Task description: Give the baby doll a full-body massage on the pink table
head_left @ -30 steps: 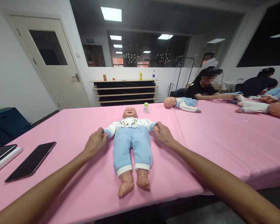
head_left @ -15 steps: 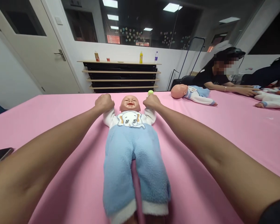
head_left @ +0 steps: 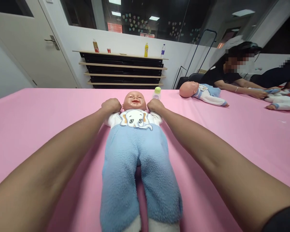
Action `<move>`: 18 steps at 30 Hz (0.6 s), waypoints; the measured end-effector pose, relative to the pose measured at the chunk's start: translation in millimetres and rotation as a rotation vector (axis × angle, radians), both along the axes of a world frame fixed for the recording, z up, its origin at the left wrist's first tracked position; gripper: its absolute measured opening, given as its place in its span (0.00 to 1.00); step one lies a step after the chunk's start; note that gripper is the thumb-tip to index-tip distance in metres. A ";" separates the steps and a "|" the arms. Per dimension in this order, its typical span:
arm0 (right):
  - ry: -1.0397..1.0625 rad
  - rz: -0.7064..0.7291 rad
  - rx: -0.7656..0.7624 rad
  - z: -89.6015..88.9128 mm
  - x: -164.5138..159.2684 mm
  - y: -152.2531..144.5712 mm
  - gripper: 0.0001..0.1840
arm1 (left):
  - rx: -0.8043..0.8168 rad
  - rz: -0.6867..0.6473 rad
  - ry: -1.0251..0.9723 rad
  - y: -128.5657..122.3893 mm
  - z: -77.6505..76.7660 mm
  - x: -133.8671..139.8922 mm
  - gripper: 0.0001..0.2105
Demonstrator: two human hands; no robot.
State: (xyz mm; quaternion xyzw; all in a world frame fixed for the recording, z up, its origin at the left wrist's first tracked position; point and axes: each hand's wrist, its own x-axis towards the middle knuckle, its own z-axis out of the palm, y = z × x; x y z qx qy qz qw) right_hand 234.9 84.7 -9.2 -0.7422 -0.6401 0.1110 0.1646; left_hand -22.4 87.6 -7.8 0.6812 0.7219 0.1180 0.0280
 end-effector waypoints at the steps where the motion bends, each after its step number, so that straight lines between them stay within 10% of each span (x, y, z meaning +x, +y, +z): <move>1: 0.009 -0.029 0.033 2.3 1.0 -7.8 0.12 | 0.029 0.033 0.004 -7.8 0.3 1.1 0.12; 12: 0.039 -0.004 0.550 66.3 49.3 -139.0 0.15 | 0.512 0.039 -0.121 -138.9 59.2 -47.0 0.14; 18: -0.032 0.137 0.483 39.1 64.7 -233.6 0.14 | 0.416 -0.072 -0.137 -245.6 32.8 -52.3 0.10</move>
